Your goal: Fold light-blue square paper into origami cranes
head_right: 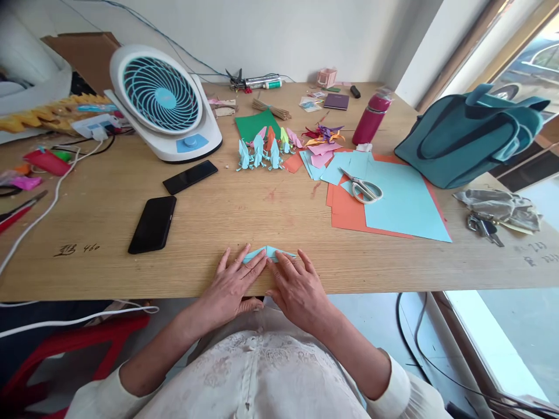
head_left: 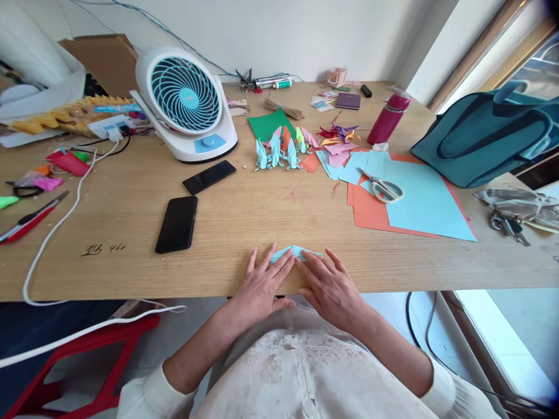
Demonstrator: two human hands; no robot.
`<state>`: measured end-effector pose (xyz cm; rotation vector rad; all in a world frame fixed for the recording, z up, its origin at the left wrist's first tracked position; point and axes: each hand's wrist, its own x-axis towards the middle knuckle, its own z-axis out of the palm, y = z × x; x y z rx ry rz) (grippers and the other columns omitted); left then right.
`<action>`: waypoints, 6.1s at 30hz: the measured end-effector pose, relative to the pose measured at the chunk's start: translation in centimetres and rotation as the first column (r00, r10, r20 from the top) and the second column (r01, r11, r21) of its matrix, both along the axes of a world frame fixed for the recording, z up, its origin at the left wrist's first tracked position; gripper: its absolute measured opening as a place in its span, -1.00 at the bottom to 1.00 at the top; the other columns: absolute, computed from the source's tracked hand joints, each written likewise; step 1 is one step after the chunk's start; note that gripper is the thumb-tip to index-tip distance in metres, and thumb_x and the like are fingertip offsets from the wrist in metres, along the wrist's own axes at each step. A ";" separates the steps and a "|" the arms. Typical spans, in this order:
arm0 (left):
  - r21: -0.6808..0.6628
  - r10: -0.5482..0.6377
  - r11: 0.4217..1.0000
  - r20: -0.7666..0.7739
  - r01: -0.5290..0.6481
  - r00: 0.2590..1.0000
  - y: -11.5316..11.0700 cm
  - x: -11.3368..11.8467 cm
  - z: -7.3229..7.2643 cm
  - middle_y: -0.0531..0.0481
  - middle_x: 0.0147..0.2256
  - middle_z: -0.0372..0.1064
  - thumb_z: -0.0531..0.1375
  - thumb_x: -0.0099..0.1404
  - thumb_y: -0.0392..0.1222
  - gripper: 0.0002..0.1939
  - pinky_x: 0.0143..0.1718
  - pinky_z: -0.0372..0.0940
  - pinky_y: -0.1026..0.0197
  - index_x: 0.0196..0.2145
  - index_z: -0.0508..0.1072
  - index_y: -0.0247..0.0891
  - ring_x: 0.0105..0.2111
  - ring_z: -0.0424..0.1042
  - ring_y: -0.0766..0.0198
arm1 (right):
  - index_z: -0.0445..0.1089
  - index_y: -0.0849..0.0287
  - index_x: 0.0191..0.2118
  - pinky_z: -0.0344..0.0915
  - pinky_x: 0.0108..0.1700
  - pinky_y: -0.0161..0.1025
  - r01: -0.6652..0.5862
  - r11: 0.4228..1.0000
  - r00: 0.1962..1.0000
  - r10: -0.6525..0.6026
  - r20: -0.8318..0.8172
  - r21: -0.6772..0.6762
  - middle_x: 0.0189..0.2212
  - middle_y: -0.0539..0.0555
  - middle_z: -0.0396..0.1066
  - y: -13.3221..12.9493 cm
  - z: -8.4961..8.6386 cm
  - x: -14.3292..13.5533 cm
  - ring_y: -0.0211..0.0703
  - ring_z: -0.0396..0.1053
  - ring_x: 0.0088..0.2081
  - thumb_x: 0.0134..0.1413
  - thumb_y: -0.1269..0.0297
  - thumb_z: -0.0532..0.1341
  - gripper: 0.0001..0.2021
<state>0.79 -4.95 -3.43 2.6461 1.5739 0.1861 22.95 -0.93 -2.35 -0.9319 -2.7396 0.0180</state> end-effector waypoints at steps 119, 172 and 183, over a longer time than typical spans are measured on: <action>0.083 0.015 0.997 -0.090 -0.008 0.996 -0.9 0.8 0.5 -0.16 0.36 0.04 -0.10 0.40 0.29 -0.22 0.36 -0.29 -0.27 0.36 0.08 -0.31 0.36 -0.01 -0.02 | 0.31 0.35 0.19 0.33 0.17 0.03 -0.144 0.990 0.988 0.144 -0.051 0.007 0.22 0.33 0.30 1.4 0.2 0.9 0.08 0.29 0.22 0.30 0.46 0.04 -0.61; -0.284 0.356 0.920 0.315 -0.271 0.880 5.6 2.2 4.5 -0.01 -0.15 0.34 0.39 0.10 -0.28 -0.65 -0.22 0.31 0.18 -0.21 0.35 -0.22 -0.20 0.43 0.18 | 0.33 0.22 0.14 0.30 0.05 0.09 0.185 0.979 0.934 -0.202 -0.296 -0.086 0.21 0.34 0.26 1.1 -0.9 2.8 0.13 0.34 0.09 0.32 0.43 0.02 -0.66; -0.523 0.516 0.832 0.608 -0.184 0.604 6.5 1.0 4.9 0.12 -0.47 0.30 0.37 0.06 -0.13 -0.78 -0.41 0.14 0.29 -0.47 0.40 -0.25 -0.45 0.29 0.32 | 0.35 0.11 0.10 0.40 0.01 -0.04 0.029 0.914 0.786 -0.271 -0.555 -0.405 0.07 0.23 0.39 0.8 0.3 0.6 0.02 0.42 0.04 0.31 0.35 0.05 -0.70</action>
